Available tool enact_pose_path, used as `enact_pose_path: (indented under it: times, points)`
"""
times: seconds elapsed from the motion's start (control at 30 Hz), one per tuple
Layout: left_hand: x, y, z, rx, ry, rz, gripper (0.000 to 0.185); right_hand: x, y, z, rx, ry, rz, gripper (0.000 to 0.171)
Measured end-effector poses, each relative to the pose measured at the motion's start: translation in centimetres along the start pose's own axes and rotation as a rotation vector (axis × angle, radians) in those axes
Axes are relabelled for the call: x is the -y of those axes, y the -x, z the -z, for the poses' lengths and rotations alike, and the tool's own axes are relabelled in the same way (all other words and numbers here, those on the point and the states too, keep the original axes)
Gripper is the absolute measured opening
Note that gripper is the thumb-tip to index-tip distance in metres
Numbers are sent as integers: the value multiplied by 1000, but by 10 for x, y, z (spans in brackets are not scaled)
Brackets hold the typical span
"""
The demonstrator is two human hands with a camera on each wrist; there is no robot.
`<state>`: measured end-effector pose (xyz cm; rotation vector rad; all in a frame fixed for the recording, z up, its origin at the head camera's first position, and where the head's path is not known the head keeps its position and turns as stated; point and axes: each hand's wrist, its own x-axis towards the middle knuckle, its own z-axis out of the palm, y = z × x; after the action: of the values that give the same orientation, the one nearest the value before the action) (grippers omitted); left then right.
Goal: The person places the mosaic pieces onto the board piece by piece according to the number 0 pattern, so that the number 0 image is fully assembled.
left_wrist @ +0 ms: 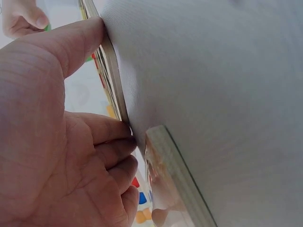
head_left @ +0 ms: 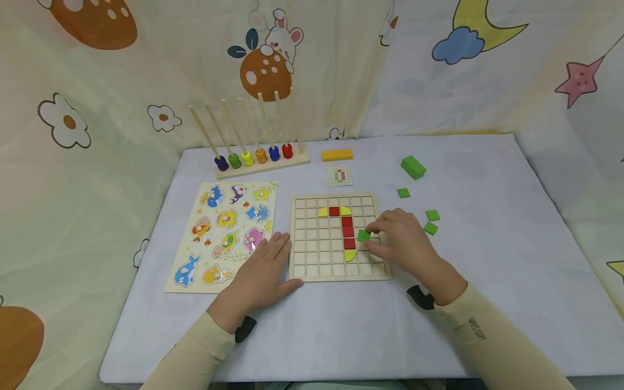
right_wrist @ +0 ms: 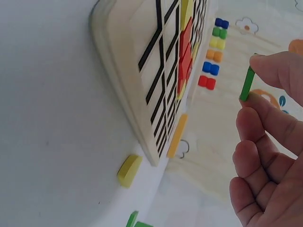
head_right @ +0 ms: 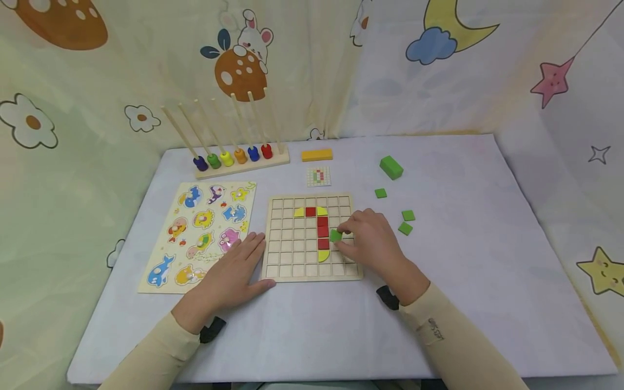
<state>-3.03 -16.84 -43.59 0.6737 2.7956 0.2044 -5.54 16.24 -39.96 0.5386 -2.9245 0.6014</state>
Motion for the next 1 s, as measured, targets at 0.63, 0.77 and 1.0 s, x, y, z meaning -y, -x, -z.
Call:
enact_pose_path:
  times: [0.63, 0.77, 1.0]
  points:
    - [1, 0, -1, -7, -9, -6, 101, 32, -14, -24, 142, 41, 123, 24]
    - [1, 0, -1, -1, 1, -6, 101, 35, -15, -28, 170, 58, 136, 22]
    - [1, -1, -1, -5, -8, -7, 101, 36, -16, -35, 208, 82, 139, 21]
